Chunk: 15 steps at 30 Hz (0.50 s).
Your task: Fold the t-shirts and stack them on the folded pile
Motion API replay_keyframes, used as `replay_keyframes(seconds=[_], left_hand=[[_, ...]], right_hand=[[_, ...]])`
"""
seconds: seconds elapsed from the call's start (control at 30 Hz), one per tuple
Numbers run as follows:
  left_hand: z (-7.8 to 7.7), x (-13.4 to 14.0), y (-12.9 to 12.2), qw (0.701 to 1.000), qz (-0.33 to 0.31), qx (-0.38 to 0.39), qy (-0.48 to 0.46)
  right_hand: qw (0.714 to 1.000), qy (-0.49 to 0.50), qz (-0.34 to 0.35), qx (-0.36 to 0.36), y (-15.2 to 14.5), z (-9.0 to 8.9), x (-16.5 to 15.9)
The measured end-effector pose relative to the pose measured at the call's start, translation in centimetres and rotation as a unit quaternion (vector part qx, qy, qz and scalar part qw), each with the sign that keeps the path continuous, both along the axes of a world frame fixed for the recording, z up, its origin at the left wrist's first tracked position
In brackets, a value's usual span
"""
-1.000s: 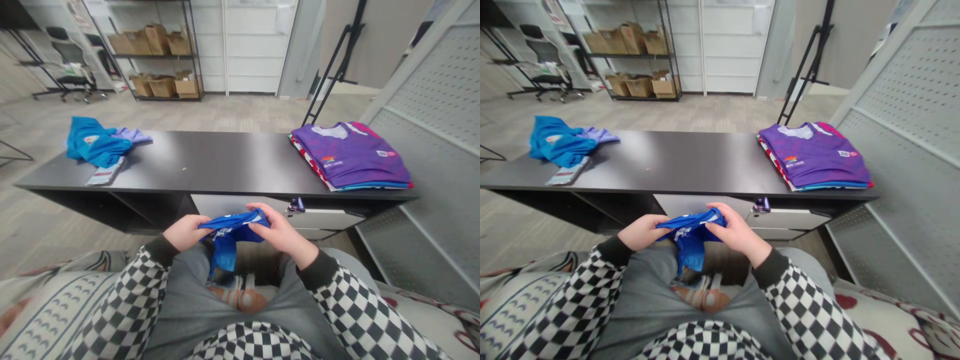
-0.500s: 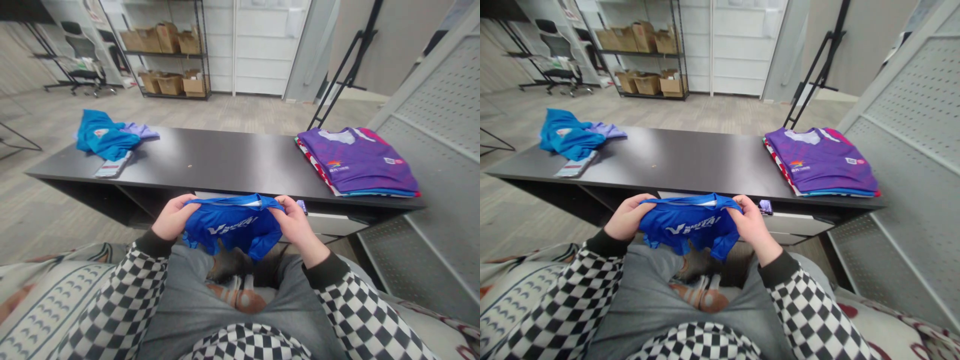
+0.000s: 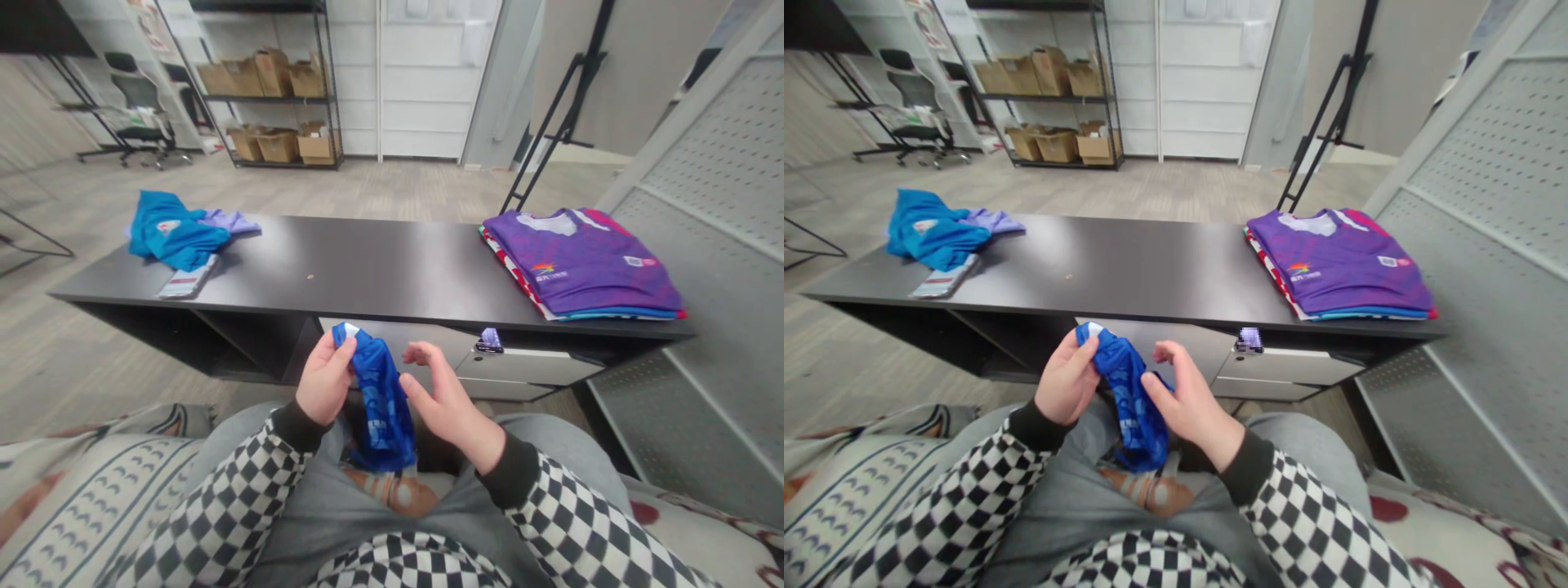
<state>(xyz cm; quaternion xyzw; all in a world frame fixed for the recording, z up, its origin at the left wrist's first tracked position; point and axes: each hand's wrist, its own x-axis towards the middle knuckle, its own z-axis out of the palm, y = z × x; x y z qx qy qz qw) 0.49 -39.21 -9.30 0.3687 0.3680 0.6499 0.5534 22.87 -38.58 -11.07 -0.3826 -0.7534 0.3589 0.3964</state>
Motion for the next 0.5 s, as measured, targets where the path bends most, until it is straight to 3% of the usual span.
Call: replay_keyframes(seconds=[0.1, 0.2, 0.27, 0.43, 0.5], left_hand=[[-1.0, 0.7, -0.7, 0.997, -0.045, 0.028, 0.064], [-1.9, 1.1, -2.2, 0.976, -0.157, 0.065, 0.138], [-2.2, 1.1, -2.8, 0.963, -0.195, 0.091, 0.162], [-2.3, 0.8, -2.8, 0.961, -0.196, 0.109, 0.164], [-2.5, 0.8, -2.9, 0.950, -0.196, 0.133, 0.202]], right_hand=[[0.997, -0.005, 0.075, 0.002, -1.3, 0.6, -0.6], [0.999, 0.025, 0.026, -0.024, -1.4, 0.2, -1.1], [0.997, 0.055, -0.010, -0.053, -1.0, -0.2, -1.0], [0.967, 0.179, 0.018, -0.178, -0.1, -0.3, -0.6], [0.958, 0.205, 0.039, -0.196, -0.2, -0.1, -0.6]])
